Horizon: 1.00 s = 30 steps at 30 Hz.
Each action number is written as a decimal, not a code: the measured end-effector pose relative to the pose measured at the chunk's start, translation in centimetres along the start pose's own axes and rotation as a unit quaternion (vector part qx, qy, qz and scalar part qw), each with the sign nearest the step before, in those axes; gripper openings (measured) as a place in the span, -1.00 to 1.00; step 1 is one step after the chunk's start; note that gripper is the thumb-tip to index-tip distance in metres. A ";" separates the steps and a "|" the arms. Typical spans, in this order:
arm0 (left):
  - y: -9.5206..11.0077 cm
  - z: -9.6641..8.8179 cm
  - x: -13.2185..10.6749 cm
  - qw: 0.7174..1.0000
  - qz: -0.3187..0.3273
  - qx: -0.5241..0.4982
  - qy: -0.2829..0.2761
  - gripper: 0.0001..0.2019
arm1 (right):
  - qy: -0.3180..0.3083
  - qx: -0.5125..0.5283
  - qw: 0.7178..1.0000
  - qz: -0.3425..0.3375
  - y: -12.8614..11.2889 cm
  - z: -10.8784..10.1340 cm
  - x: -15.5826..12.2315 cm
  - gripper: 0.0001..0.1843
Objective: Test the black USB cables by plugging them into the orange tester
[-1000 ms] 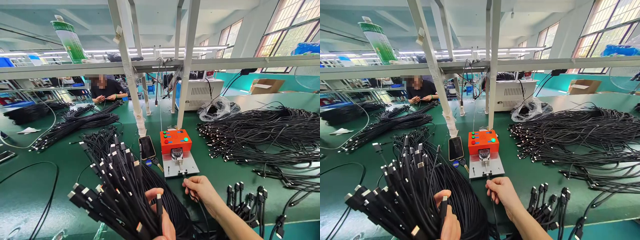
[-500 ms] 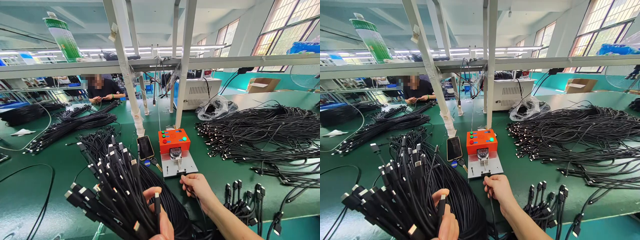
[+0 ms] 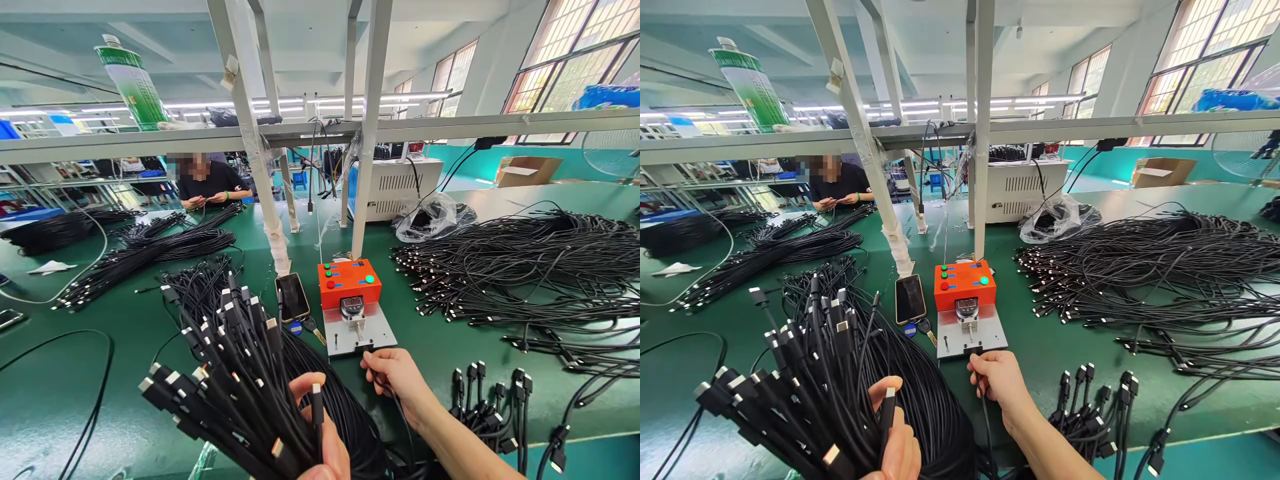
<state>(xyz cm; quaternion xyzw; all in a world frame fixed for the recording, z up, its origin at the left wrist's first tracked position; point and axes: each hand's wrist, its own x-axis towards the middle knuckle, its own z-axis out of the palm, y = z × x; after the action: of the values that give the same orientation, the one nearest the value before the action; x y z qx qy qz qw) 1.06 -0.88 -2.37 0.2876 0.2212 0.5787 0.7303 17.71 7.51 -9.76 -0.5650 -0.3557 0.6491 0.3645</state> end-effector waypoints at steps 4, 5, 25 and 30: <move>-0.2 -0.4 0.3 1.000 0.000 -0.002 -0.024 -0.50 | -0.020 0.002 1.000 -0.002 0.0 -0.3 -0.1 -0.65; -0.3 -0.7 0.5 0.999 0.001 -0.005 -0.036 -0.50 | -0.025 0.002 1.000 -0.004 0.0 -0.3 -0.2 -0.64; -0.6 5.0 1.6 0.992 -0.045 0.085 0.078 -0.25 | 0.129 -0.434 0.816 -0.361 -9.6 -1.9 -12.3 -0.70; -1.0 4.6 1.5 0.990 -0.014 0.114 0.081 -0.33 | -0.058 -0.177 0.964 -0.190 -9.3 1.1 -11.0 -0.70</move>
<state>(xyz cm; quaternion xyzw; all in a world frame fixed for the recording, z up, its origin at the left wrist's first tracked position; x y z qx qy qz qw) 5.17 -0.39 0.37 0.3177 0.3486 0.5608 0.6805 18.35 2.31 3.74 -0.5040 -0.5860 0.5263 0.3544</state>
